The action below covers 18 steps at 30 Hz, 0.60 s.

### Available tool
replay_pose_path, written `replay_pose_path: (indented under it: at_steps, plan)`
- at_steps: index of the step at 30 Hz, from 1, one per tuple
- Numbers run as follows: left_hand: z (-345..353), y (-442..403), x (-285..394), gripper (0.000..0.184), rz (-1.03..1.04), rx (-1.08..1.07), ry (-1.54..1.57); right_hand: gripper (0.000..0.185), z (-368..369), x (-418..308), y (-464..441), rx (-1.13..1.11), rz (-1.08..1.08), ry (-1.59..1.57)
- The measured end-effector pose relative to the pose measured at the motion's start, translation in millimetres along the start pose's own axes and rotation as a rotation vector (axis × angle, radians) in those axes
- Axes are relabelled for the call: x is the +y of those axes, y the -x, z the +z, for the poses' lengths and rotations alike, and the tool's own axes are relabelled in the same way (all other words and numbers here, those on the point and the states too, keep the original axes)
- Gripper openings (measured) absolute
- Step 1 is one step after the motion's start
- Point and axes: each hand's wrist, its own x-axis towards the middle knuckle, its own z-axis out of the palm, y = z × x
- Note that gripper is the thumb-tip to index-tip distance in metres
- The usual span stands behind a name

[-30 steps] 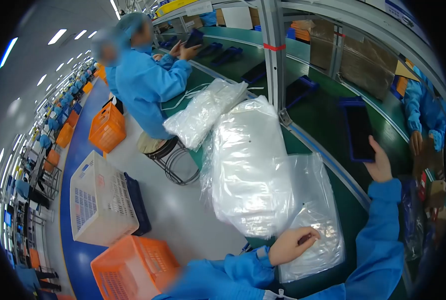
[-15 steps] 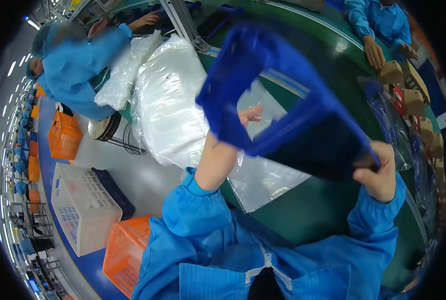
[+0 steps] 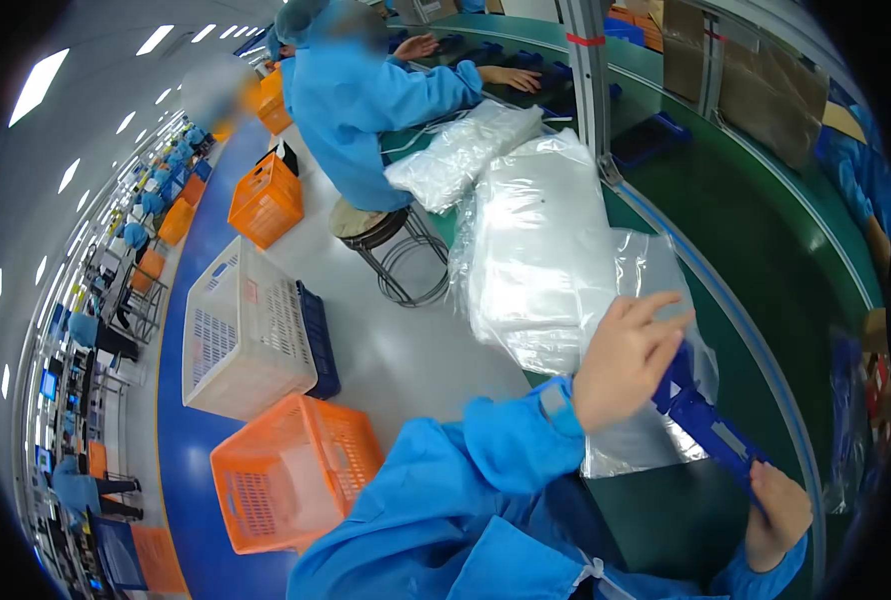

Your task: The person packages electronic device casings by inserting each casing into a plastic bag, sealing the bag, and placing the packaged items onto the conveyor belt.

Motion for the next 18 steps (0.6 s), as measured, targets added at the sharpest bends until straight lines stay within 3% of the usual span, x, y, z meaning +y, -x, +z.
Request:
replay_pose_path:
  at_steps: [2,5,8,10,14,18]
  plan:
    - [7.7,4.3,7.8,0.031,0.135,0.075,-0.141,0.017,7.6,-9.1,-6.9,-0.028,-0.133,0.056]
    - [17.1,9.8,16.8,0.033,0.248,-0.033,-0.074,0.017,19.9,-15.8,-18.8,-0.133,-0.385,0.264]
    - [28.9,18.7,33.3,0.037,0.319,-0.163,0.086,0.020,51.5,-15.2,-32.6,-0.115,-0.398,0.437]
    - [40.2,29.3,42.5,0.037,0.361,-0.226,0.269,0.032,75.8,-0.3,-15.1,-0.079,-0.228,0.373]
    - [49.0,47.5,68.7,0.038,0.386,-0.311,0.305,0.053,116.4,17.0,-26.9,-0.165,-0.159,0.474]
    - [42.4,44.4,55.7,0.045,0.412,-0.338,0.284,0.043,120.1,37.3,-35.1,-0.021,-0.159,0.447]
